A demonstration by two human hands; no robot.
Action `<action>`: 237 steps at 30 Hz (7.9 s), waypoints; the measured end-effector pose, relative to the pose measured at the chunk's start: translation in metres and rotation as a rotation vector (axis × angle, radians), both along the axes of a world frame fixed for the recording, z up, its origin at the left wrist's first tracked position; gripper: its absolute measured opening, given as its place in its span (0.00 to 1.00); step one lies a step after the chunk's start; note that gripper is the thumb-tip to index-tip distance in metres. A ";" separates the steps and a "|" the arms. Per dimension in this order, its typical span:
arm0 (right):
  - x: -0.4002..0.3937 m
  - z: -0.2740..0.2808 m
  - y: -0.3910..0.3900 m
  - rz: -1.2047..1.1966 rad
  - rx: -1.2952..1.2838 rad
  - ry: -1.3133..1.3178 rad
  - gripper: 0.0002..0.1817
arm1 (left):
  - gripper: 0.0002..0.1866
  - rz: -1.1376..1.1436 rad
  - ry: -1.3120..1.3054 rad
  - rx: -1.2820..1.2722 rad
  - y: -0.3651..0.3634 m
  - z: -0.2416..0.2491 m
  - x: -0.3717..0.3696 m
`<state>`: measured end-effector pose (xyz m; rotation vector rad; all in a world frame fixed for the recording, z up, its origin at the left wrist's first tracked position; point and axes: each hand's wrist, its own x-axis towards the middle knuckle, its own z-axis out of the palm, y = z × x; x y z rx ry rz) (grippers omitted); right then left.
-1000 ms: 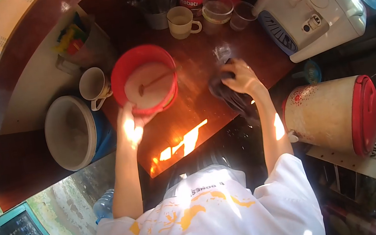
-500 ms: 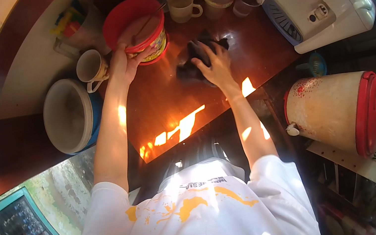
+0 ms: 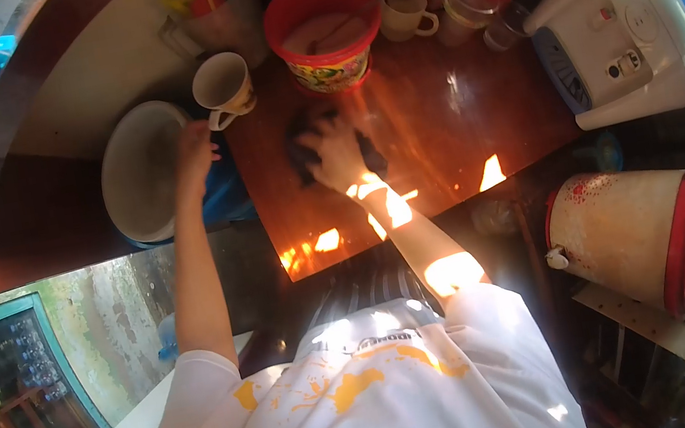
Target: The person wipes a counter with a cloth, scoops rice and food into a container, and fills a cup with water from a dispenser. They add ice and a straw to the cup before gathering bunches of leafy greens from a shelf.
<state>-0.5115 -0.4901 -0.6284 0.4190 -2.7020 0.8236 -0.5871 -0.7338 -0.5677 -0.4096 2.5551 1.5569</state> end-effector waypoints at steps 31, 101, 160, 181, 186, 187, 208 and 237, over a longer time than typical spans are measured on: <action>0.076 0.039 0.115 -0.119 0.091 -0.289 0.08 | 0.22 -0.189 0.393 0.006 0.002 0.068 -0.135; 0.020 0.012 0.238 -0.602 -0.157 -0.276 0.30 | 0.16 -0.077 -0.346 1.024 0.387 -0.024 -0.059; -0.062 0.043 0.215 -0.759 0.265 -0.730 0.23 | 0.14 -0.418 0.037 0.463 0.220 0.017 0.016; 0.036 0.001 0.235 -0.454 -0.010 -0.073 0.27 | 0.16 -0.402 0.092 0.461 0.297 -0.051 -0.071; 0.052 0.040 0.232 -0.389 -0.623 -0.077 0.17 | 0.19 -0.346 0.055 0.242 0.275 -0.017 -0.043; 0.056 0.039 0.264 -0.431 -0.423 0.000 0.17 | 0.19 -0.328 0.095 0.272 0.261 -0.013 -0.028; 0.087 0.043 0.044 -0.109 -0.773 -0.108 0.11 | 0.12 0.125 0.339 0.358 -0.011 0.042 0.200; 0.179 0.016 -0.121 0.163 -0.330 -0.236 0.14 | 0.09 0.198 0.336 0.158 -0.099 0.005 0.273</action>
